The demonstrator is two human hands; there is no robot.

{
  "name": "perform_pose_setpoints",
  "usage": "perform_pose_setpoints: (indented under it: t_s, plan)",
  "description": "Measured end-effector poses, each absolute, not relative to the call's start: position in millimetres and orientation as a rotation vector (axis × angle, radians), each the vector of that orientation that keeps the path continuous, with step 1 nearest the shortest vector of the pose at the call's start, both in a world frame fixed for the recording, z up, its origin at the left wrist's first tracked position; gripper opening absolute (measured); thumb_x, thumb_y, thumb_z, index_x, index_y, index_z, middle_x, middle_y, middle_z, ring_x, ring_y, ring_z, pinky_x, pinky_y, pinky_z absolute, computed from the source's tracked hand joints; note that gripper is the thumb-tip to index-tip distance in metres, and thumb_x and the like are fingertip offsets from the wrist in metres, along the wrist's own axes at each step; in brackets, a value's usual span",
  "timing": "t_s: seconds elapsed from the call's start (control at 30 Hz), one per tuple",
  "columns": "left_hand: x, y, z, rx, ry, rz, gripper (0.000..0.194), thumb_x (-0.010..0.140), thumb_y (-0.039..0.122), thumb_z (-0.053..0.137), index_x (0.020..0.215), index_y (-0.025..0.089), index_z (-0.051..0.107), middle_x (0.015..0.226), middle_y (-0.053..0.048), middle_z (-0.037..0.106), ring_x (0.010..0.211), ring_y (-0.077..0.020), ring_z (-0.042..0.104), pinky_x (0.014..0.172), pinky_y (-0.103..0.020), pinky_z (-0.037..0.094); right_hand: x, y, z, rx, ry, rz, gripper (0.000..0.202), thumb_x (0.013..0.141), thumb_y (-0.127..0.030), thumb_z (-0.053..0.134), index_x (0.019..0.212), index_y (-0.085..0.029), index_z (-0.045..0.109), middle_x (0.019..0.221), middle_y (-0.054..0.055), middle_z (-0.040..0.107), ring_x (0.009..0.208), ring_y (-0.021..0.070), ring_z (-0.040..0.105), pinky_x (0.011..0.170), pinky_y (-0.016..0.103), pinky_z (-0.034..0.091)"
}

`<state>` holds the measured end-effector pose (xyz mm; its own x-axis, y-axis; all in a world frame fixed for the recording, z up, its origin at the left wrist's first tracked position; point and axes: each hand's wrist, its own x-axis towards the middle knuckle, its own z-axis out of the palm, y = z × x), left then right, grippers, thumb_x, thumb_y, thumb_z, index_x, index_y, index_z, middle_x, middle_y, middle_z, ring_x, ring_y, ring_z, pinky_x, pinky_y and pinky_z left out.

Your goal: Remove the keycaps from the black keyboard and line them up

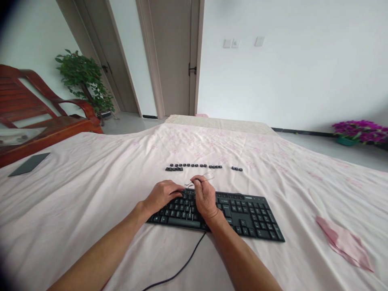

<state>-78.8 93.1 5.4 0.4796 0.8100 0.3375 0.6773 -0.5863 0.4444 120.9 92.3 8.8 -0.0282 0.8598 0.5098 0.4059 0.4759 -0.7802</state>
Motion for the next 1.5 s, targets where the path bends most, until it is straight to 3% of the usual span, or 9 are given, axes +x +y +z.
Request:
perform_pose_setpoints:
  t_s: [0.17, 0.47, 0.67, 0.9, 1.2, 1.5]
  plan:
    - [-76, 93, 7, 2.524, 1.249, 0.812, 0.015, 0.089, 0.031, 0.058, 0.09, 0.022, 0.071, 0.09, -0.001, 0.072, 0.084, -0.0163, 0.064, 0.079, -0.028, 0.049, 122, 97, 7, -1.108, -1.491, 0.611, 0.027, 0.098, -0.036, 0.038, 0.096, -0.02, 0.059, 0.062, -0.003, 0.048, 0.053, 0.0126, 0.046, 0.051, 0.025, 0.039]
    - [-78, 89, 12, 2.738, 1.119, 0.693, 0.027, 0.096, 0.028, 0.045, 0.093, 0.02, 0.07, 0.085, -0.005, 0.071, 0.084, -0.0172, 0.064, 0.08, -0.031, 0.05, 124, 100, 4, -1.106, -1.466, 0.624, 0.028, 0.097, -0.037, 0.038, 0.096, -0.019, 0.06, 0.062, -0.002, 0.049, 0.054, 0.0127, 0.047, 0.049, 0.023, 0.037]
    - [-86, 98, 20, 2.724, 1.026, 0.514, 0.02, 0.09, 0.029, 0.056, 0.103, 0.022, 0.069, 0.1, -0.003, 0.071, 0.094, -0.018, 0.062, 0.087, -0.029, 0.048, 123, 100, 6, -1.103, -1.444, 0.651, 0.028, 0.097, -0.037, 0.039, 0.094, -0.019, 0.06, 0.06, -0.003, 0.046, 0.054, 0.0123, 0.046, 0.05, 0.024, 0.037]
    - [-83, 102, 26, 2.642, 1.065, 0.504, 0.013, 0.085, 0.029, 0.063, 0.095, 0.021, 0.068, 0.093, -0.001, 0.069, 0.091, -0.0173, 0.062, 0.084, -0.028, 0.047, 122, 99, 8, -1.089, -1.415, 0.687, 0.026, 0.096, -0.036, 0.04, 0.093, -0.019, 0.06, 0.059, -0.004, 0.045, 0.052, 0.0118, 0.043, 0.05, 0.024, 0.036]
    - [-81, 134, 29, 2.411, 1.57, 0.775, 0.013, 0.077, 0.028, 0.067, 0.09, 0.025, 0.068, 0.096, 0.002, 0.069, 0.093, -0.0176, 0.061, 0.086, -0.028, 0.044, 125, 105, 4, -1.078, -1.272, 0.729, 0.03, 0.097, -0.041, 0.041, 0.093, -0.019, 0.06, 0.059, -0.004, 0.045, 0.051, 0.0104, 0.042, 0.049, 0.022, 0.035]
    - [-58, 190, 16, 2.502, 1.856, 0.666, 0.01, 0.072, 0.026, 0.069, 0.081, 0.024, 0.073, 0.108, -0.003, 0.066, 0.103, -0.0233, 0.056, 0.091, -0.036, 0.039, 126, 104, 2, -1.078, -1.289, 0.731, 0.029, 0.097, -0.04, 0.041, 0.092, -0.019, 0.06, 0.059, -0.004, 0.046, 0.052, 0.0105, 0.044, 0.049, 0.022, 0.035]
